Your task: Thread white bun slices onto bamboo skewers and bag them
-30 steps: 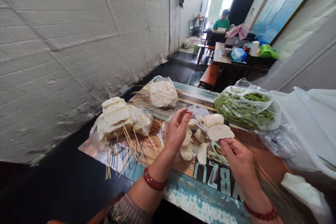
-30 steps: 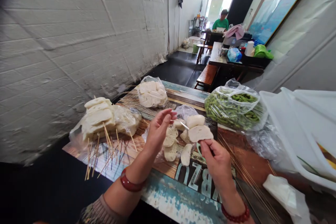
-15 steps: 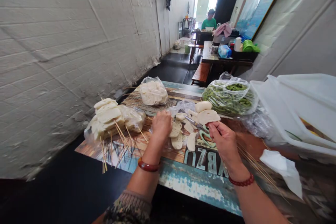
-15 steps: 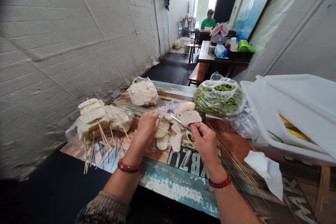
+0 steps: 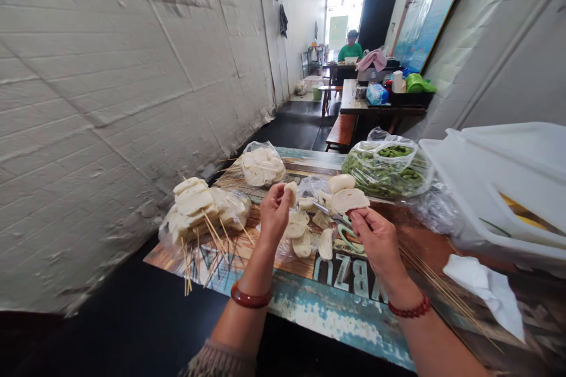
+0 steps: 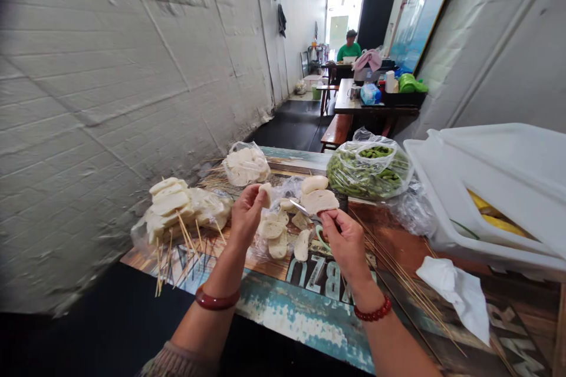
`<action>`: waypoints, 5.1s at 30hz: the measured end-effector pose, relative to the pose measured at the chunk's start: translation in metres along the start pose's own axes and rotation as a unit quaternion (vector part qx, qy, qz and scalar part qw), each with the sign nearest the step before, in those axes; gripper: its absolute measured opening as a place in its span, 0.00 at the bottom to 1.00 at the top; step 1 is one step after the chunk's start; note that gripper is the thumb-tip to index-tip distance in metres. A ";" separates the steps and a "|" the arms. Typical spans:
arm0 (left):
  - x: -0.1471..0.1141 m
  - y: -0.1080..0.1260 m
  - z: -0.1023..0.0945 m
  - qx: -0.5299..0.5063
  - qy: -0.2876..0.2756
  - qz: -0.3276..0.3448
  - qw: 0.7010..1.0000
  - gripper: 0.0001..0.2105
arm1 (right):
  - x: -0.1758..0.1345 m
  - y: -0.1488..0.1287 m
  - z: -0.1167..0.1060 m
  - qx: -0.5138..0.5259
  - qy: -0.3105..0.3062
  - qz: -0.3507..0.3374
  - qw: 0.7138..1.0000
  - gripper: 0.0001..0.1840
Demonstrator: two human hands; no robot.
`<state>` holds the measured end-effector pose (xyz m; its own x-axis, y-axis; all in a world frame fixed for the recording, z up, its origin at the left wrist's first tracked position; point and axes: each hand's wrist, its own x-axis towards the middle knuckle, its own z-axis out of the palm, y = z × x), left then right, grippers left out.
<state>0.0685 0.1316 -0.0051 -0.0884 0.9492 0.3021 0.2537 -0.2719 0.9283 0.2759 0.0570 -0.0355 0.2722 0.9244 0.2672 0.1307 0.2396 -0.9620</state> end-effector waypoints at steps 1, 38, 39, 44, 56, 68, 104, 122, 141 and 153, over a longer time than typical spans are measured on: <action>-0.002 0.006 0.002 -0.131 -0.032 -0.047 0.990 0.13 | 0.000 0.000 0.000 0.007 0.000 0.002 1.000 0.17; 0.012 0.000 0.013 -0.448 -0.049 -0.217 0.866 0.17 | -0.010 0.013 0.012 -0.091 -0.153 0.062 0.982 0.14; 0.012 0.000 0.013 -0.447 -0.051 -0.217 0.866 0.17 | -0.010 0.014 0.011 -0.092 -0.153 0.063 0.982 0.14; 0.010 0.002 0.014 -0.437 -0.053 -0.211 0.873 0.17 | -0.011 0.015 0.011 -0.101 -0.149 0.077 0.981 0.15; 0.003 0.004 0.021 -0.422 -0.059 -0.224 0.876 0.17 | -0.013 0.009 0.018 -0.143 -0.135 0.025 0.980 0.18; -0.002 0.003 0.023 -0.458 -0.066 -0.270 0.844 0.19 | -0.014 0.007 0.025 -0.213 -0.094 -0.052 0.971 0.18; 0.008 0.002 0.012 -0.516 -0.074 -0.271 0.809 0.18 | -0.008 0.007 0.019 -0.152 -0.158 0.033 0.975 0.19; -0.003 0.002 0.023 -0.537 -0.131 -0.268 0.789 0.21 | -0.010 0.011 0.023 -0.092 -0.132 0.092 0.983 0.22; -0.016 -0.006 0.036 -0.548 -0.176 -0.280 0.768 0.19 | -0.015 0.014 0.025 -0.096 -0.149 0.104 0.979 0.22; -0.015 -0.005 0.034 -0.494 -0.176 -0.278 0.805 0.21 | -0.012 0.013 0.018 -0.146 -0.142 0.041 0.978 0.17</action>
<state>0.1016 0.1245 -0.0221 0.3979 0.9069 -0.1384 -0.6356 0.3813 0.6713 0.2568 0.0544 -0.0519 0.0220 0.9921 0.1236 0.3974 0.1048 -0.9116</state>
